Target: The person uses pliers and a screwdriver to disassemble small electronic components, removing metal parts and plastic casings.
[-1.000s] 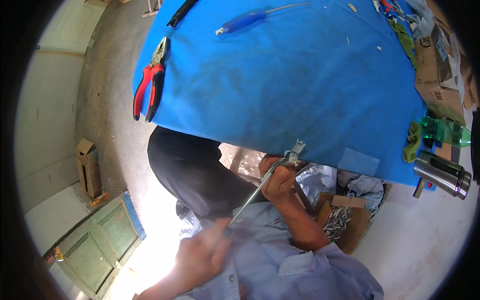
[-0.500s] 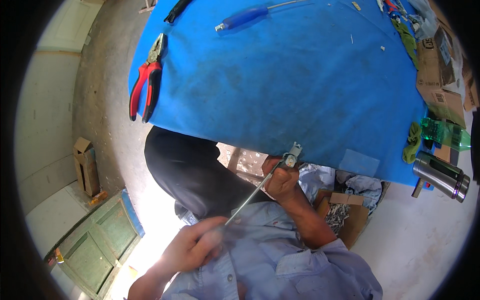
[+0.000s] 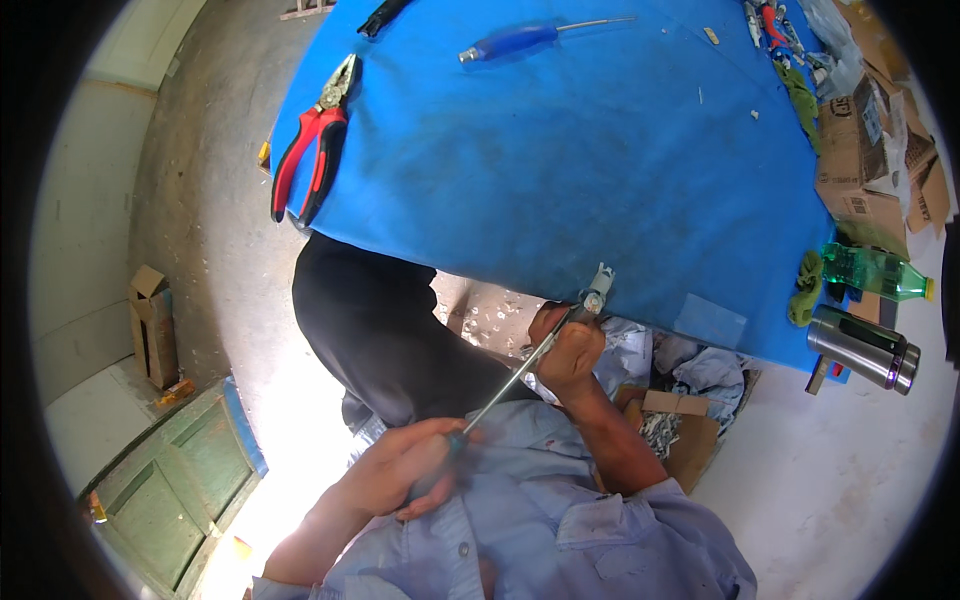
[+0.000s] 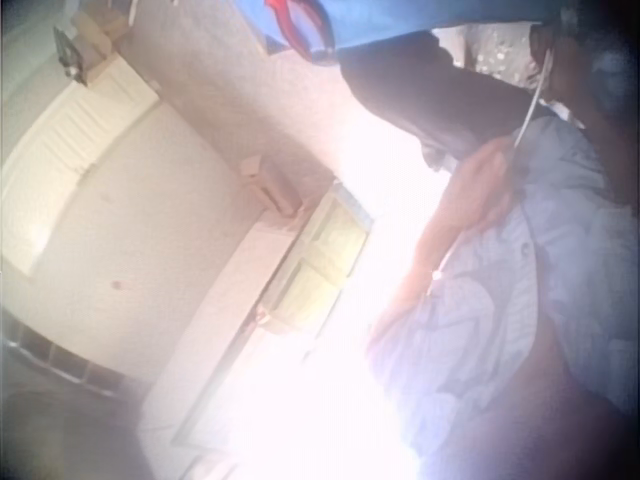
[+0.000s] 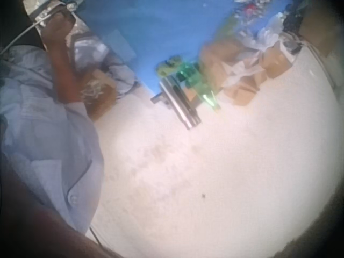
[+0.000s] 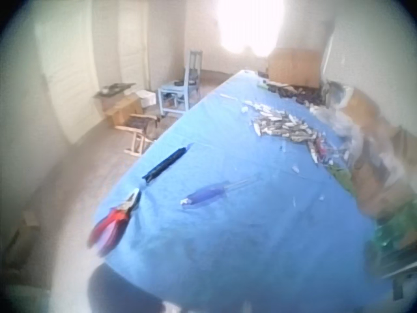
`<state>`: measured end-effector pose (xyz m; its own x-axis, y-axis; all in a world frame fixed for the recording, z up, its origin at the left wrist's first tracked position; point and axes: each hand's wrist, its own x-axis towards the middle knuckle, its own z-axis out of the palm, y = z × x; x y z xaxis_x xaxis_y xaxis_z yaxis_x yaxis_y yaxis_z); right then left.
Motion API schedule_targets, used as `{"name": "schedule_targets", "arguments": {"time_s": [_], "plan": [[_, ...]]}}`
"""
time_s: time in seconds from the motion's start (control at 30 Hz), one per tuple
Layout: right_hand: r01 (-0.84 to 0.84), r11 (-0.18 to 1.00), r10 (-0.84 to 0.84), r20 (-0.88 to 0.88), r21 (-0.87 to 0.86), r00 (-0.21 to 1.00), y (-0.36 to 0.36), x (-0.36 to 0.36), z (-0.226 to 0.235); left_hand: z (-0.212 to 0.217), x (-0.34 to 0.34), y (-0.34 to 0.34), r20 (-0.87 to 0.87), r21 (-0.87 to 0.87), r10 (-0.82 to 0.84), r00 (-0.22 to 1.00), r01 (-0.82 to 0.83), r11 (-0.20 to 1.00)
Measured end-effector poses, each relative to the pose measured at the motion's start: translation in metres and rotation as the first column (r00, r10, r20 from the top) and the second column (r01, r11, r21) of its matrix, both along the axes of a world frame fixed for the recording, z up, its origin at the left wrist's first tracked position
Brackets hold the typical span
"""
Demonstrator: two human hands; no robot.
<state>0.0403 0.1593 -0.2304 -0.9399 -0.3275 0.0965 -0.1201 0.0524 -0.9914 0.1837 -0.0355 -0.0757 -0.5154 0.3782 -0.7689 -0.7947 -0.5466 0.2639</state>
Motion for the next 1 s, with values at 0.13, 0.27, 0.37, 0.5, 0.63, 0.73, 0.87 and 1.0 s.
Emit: {"name": "schedule_targets", "arguments": {"time_s": [0.13, 0.27, 0.37, 0.5, 0.63, 0.73, 0.87, 1.0], "plan": [[0.005, 0.994, 0.01, 0.125, -0.114, 0.992, 0.001, 0.006, -0.014, 0.001, 0.0, 0.002, -0.085, -0.158, -0.094, 0.992, 0.079, 0.984], [-0.018, 0.996, 0.032, 0.158, -0.092, 0.987, 0.005, 0.006, -0.013, 0.017, -0.007, 0.003, -0.183, -0.682, -0.416, 0.891, 0.19, 0.706], [-0.005, 0.993, 0.037, 0.275, -0.118, 0.961, 0.007, 0.007, -0.009, 0.027, -0.01, 0.011, -0.182, -0.826, -0.518, 0.836, 0.156, 0.542], [0.039, 0.981, 0.028, 0.336, -0.191, 0.942, -0.002, 0.015, 0.009, 0.024, -0.002, 0.021, -0.218, -0.852, -0.505, 0.835, 0.089, 0.516], [0.145, 0.968, -0.068, 0.342, -0.206, 0.937, -0.013, 0.019, 0.021, 0.024, -0.003, 0.029, -0.229, -0.925, -0.61, 0.758, 0.026, 0.38], [0.174, 0.946, -0.067, 0.362, -0.273, 0.93, -0.019, 0.02, 0.026, 0.024, 0.0, 0.035, -0.157, -0.955, -0.636, 0.756, 0.047, 0.292], [0.232, 0.883, -0.033, 0.438, -0.408, 0.899, -0.025, 0.023, 0.024, 0.024, 0.002, 0.041, -0.093, -0.977, -0.671, 0.736, 0.064, 0.206], [0.301, 0.838, -0.018, 0.53, -0.454, 0.848, -0.028, 0.02, 0.027, 0.013, 0.007, 0.046, -0.122, -0.992, -0.711, 0.692, -0.087, 0.086]]}}
